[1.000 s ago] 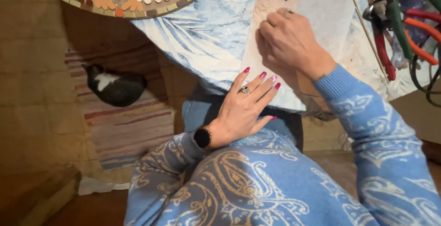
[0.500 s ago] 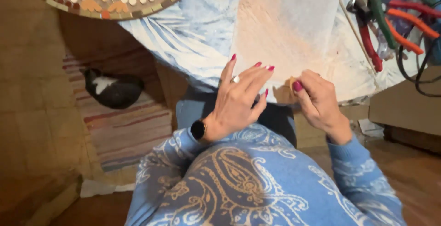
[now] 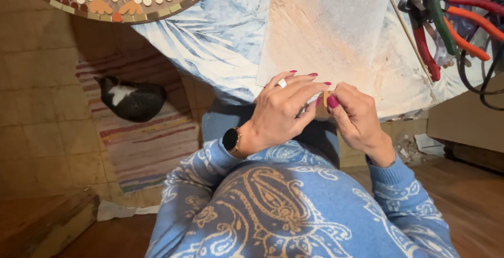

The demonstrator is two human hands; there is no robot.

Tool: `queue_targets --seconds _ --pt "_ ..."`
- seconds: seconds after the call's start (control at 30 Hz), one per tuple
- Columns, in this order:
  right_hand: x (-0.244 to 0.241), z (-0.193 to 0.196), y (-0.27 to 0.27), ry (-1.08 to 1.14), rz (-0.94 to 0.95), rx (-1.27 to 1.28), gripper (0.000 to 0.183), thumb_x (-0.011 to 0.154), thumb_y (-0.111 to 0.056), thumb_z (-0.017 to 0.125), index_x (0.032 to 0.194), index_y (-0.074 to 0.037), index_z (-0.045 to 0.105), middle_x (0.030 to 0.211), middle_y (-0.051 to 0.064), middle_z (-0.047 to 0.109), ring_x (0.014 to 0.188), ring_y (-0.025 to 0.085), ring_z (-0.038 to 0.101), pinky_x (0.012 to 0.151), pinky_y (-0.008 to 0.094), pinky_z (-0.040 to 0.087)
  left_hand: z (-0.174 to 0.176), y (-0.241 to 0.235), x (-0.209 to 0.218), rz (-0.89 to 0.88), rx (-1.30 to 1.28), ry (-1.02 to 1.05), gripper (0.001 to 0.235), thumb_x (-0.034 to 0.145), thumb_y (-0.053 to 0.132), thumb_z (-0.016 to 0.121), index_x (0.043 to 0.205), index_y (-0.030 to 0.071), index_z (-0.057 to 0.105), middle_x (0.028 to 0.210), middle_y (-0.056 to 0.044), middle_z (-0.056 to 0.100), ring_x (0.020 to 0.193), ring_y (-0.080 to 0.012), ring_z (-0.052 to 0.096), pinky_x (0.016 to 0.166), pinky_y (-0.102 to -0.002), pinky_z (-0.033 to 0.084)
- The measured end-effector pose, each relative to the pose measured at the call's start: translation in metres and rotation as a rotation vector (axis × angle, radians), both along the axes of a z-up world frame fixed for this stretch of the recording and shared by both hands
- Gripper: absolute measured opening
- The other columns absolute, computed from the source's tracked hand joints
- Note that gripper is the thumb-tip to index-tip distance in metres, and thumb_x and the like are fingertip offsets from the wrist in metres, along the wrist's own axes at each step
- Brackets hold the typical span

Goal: The person sits at a table shaping small mosaic tile pieces by hand, rubbing and smoothing them, then uses a thin wooden stick and mosaic nippers to trim a tile piece for a round mandala mosaic artwork laid on the table.

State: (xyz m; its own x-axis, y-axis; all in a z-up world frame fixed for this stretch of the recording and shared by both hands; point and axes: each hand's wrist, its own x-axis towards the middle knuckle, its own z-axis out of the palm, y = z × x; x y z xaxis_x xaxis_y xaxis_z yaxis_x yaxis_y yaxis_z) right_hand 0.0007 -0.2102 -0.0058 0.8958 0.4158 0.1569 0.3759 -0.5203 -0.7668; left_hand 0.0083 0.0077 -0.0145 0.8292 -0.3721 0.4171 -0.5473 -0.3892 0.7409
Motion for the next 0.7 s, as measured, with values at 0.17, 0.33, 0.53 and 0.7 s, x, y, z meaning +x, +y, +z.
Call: queue_targets --seconds 0.17,0.33,0.53,0.7 --pt "0.000 -0.004 -0.004 0.027 -0.006 -0.010 0.016 0.103 -0.010 0.055 0.092 0.001 0.059 0.076 0.012 0.049 0.069 0.027 0.050 0.064 0.037 0.041 0.003 0.005 0.002 0.006 -0.002 -0.026 0.031 0.091 0.011 0.073 0.121 0.010 0.069 0.120 -0.010 0.073 0.125 -0.0257 0.067 0.110 -0.045 0.047" --pt "0.000 -0.004 -0.002 0.041 0.005 0.009 0.017 0.104 -0.009 0.055 0.091 0.002 0.059 0.077 0.010 0.051 0.069 0.025 0.052 0.064 0.035 0.042 0.001 0.006 0.001 0.018 0.001 -0.031 0.030 0.090 0.012 0.073 0.120 0.010 0.070 0.119 -0.009 0.073 0.125 -0.0251 0.067 0.110 -0.046 0.047" --pt "-0.001 -0.008 -0.001 0.100 -0.018 0.048 0.018 0.104 -0.010 0.056 0.092 0.002 0.061 0.074 0.009 0.054 0.065 0.019 0.056 0.060 0.032 0.044 -0.003 0.006 0.001 0.018 -0.007 -0.026 0.032 0.092 0.011 0.072 0.124 0.009 0.069 0.122 -0.009 0.072 0.126 -0.0259 0.067 0.110 -0.045 0.048" --pt "-0.003 -0.013 -0.001 0.313 -0.010 0.234 0.024 0.107 -0.018 0.055 0.095 0.001 0.064 0.080 0.003 0.062 0.073 0.009 0.057 0.066 0.028 0.048 0.001 0.006 0.000 0.006 -0.009 -0.049 0.037 0.090 0.010 0.073 0.127 0.008 0.067 0.126 -0.010 0.071 0.126 -0.0272 0.066 0.110 -0.046 0.048"
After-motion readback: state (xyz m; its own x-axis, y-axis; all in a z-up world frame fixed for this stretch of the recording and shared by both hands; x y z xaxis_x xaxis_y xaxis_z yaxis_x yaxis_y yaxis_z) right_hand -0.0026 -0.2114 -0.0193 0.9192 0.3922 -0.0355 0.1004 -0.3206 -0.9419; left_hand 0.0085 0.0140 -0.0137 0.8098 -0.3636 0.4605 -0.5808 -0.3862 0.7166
